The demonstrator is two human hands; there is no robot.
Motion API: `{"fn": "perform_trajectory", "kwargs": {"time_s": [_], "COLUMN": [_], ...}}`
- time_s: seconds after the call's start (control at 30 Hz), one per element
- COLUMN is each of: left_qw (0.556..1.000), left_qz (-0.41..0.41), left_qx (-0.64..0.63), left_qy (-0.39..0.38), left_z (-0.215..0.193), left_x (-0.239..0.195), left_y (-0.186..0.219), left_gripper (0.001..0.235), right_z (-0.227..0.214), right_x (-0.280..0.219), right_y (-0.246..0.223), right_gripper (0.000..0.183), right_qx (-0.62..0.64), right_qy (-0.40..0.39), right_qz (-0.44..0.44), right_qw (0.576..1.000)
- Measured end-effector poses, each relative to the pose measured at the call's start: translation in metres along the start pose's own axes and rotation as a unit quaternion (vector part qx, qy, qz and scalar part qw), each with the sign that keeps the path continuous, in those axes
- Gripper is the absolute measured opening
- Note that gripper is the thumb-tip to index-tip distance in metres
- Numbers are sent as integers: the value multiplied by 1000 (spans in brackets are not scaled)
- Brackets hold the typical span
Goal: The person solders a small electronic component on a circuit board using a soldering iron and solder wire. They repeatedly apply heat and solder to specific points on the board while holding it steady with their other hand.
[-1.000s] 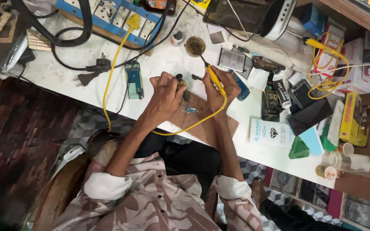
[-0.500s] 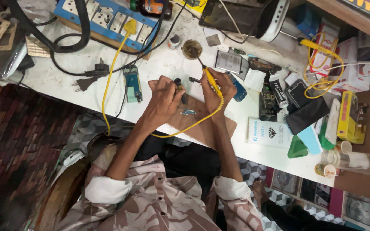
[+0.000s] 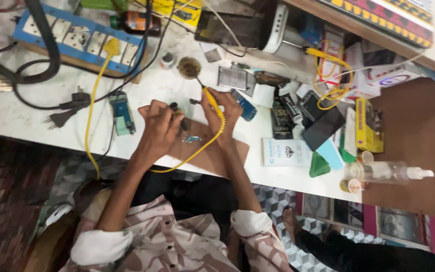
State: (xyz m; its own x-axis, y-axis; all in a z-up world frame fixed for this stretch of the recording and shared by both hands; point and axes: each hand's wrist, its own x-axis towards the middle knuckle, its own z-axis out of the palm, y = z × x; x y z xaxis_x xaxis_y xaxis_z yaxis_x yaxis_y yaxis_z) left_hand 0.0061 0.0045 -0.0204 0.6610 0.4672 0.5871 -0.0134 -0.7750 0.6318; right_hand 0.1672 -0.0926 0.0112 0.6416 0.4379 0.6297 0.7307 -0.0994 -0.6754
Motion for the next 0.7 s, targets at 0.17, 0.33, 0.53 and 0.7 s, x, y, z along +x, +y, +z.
{"fn": "perform_trajectory", "kwargs": {"time_s": [0.17,0.33,0.53,0.7], "left_qw": [1000,998,991,999], "left_qz": [-4,-41,-94,-11], "left_qx": [-5,-37,-82,34], "left_qy": [-4,-13,-49,18], "left_z": [-4,5,-2,-8], "left_x": [-2,1,3,-3], "left_y": [7,-6,6,16], "left_gripper": [16,17,19,10], "right_z": [-1,-2,-7,-6], "right_x": [-6,-3,-7,-15], "right_y": [0,9,-2,-10], "right_gripper": [23,23,23,21], "right_qx": [36,25,13,32], "right_qy": [-11,-13,-6,-2], "right_qz": [43,12,-13,-8], "right_qw": [998,1000,1000,999]}}
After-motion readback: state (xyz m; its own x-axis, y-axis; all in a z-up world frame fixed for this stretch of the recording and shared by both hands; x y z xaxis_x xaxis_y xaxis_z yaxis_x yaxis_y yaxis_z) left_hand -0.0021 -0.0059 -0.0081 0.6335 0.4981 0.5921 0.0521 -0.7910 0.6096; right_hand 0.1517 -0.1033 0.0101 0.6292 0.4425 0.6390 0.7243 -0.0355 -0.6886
